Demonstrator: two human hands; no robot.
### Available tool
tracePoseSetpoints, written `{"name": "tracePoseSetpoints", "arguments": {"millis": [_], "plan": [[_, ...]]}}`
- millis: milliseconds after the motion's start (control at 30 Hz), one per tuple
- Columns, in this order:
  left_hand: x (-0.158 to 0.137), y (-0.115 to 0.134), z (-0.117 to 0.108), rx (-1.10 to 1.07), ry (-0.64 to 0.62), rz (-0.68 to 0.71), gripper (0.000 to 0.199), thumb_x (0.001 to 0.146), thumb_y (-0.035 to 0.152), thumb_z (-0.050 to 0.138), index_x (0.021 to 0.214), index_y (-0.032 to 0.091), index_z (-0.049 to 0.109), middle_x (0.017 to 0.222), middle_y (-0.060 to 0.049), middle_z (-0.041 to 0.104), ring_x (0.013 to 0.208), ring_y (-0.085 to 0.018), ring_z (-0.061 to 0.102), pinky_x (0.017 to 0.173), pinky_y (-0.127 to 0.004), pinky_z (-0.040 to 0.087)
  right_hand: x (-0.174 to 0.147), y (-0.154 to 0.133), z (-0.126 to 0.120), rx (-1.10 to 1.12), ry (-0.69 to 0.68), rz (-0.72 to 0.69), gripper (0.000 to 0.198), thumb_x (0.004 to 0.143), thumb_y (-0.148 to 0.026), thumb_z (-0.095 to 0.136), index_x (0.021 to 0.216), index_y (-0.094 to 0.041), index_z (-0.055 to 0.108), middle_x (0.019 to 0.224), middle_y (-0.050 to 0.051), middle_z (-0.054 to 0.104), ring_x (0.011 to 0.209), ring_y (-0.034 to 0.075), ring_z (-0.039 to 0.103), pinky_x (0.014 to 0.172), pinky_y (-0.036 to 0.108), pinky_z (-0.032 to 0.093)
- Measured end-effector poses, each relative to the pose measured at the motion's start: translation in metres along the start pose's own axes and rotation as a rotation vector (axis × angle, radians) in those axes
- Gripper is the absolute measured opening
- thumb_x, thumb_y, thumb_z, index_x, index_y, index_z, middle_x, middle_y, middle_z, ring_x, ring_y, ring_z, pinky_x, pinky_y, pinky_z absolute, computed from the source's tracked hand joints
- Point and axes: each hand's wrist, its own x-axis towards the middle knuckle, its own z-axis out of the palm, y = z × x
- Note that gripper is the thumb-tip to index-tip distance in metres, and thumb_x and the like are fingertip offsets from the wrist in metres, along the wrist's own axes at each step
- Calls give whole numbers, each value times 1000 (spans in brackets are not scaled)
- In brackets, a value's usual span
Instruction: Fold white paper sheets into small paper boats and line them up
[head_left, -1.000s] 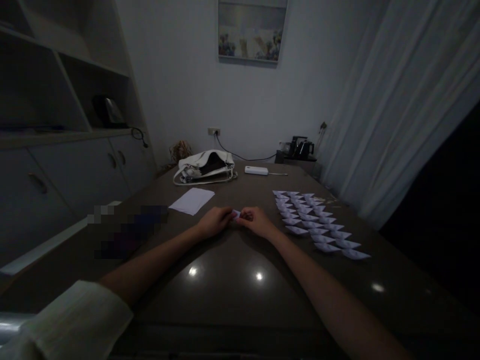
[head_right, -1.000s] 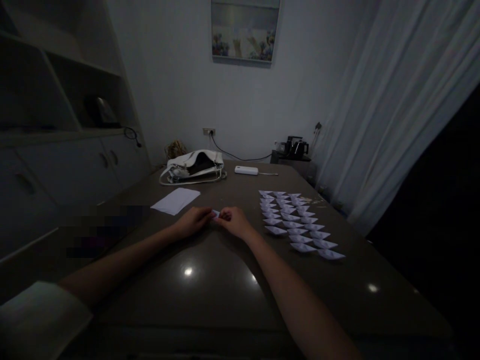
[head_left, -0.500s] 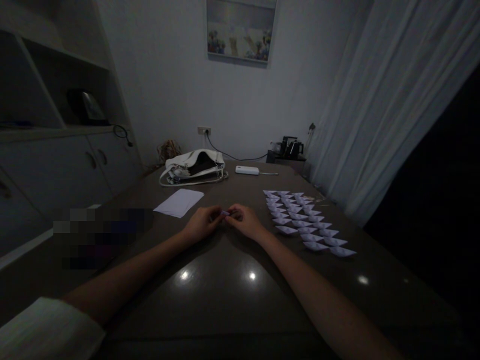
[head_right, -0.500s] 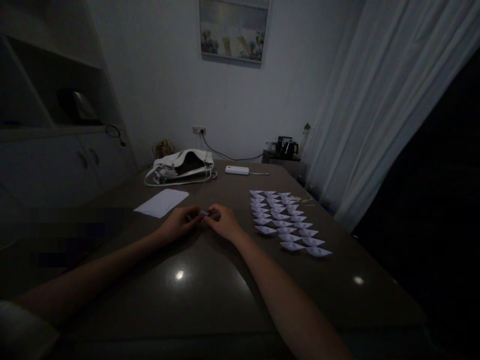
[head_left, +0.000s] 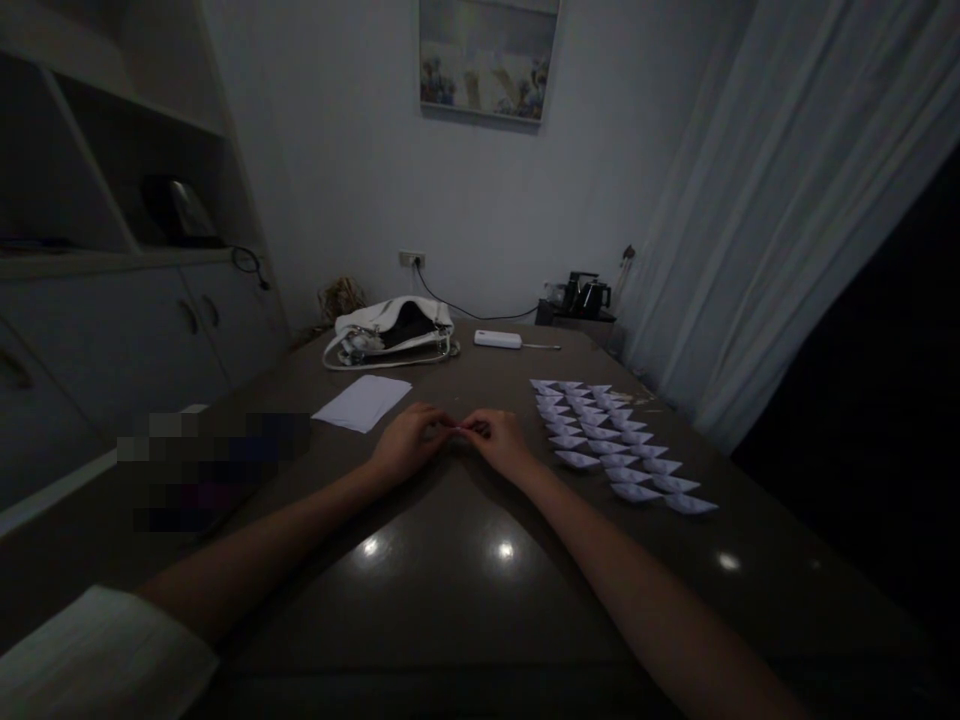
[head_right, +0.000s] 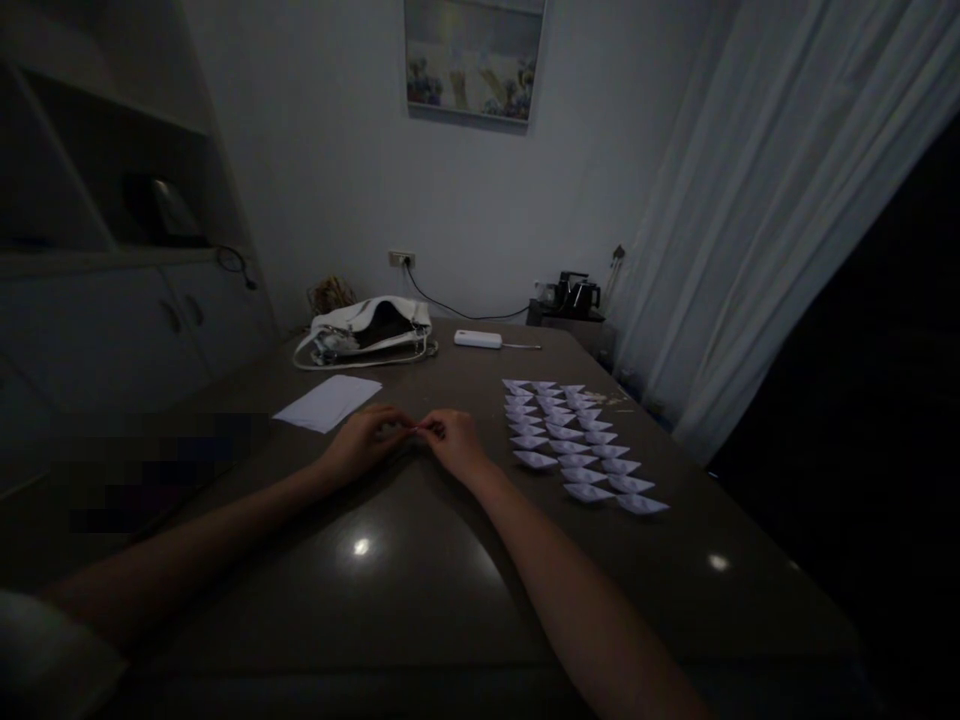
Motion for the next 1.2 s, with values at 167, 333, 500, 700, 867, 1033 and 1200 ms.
{"name": "tracePoseSetpoints", "arguments": {"millis": [167, 333, 500, 700, 867, 1033, 1200], "plan": [[1, 0, 0, -53, -25, -14, 22, 83, 33, 54, 91, 17, 67, 83, -6, 66, 73, -18, 59, 66, -27, 44, -1, -2, 1, 0, 27, -12, 4, 75, -19, 66, 76, -16, 69, 75, 6, 70, 65, 16, 62, 60, 24, 46], [1, 1, 1, -50, -31, -49, 28, 83, 40, 54, 91, 17, 69, 81, -6, 68, 69, -18, 60, 64, -26, 44, -1, -2, 1, -10, 11, -18, 5, 76, -16, 64, 76, -16, 68, 74, 5, 69, 65, 15, 62, 59, 24, 45], [0, 0, 1, -31, -39, -61, 23, 82, 35, 54, 88, 18, 68, 81, -4, 68, 70, -17, 61, 64, -25, 43, -1, -3, 1, -22, 17, -32, 6, 76, -19, 64, 73, -16, 68, 73, 5, 69, 63, 15, 61, 58, 23, 45], [1, 3, -2, -20, -44, -37, 18, 80, 31, 55, 85, 17, 65, 81, -4, 66, 73, -17, 59, 62, -24, 43, 0, -4, 1, -13, 10, -43, 6, 75, -17, 64, 73, -15, 69, 74, 5, 69, 65, 15, 62, 59, 23, 45], [1, 8, -5, -4, -27, -32, 16, 80, 29, 54, 82, 17, 64, 80, -4, 63, 72, -17, 57, 63, -24, 42, -1, -6, 1, 2, 18, -37, 5, 75, -15, 62, 73, -16, 67, 73, 4, 68, 63, 14, 61, 58, 22, 45], [2, 6, -4, -52, -4, -34, 13, 79, 25, 55, 82, 16, 63, 76, -3, 62, 67, -15, 55, 60, -23, 40, -1, -9, 0, 24, 36, -53, 5, 75, -15, 62, 72, -15, 66, 72, 4, 68, 63, 14, 61, 59, 22, 45], [2, 5, -3, -124, 7, -56, 13, 79, 24, 54, 82, 15, 62, 74, -2, 62, 64, -13, 55, 58, -22, 40, 0, -5, 3, 85, 58, -48, 6, 75, -16, 61, 73, -14, 66, 71, 4, 67, 64, 14, 61, 58, 22, 44]]}}
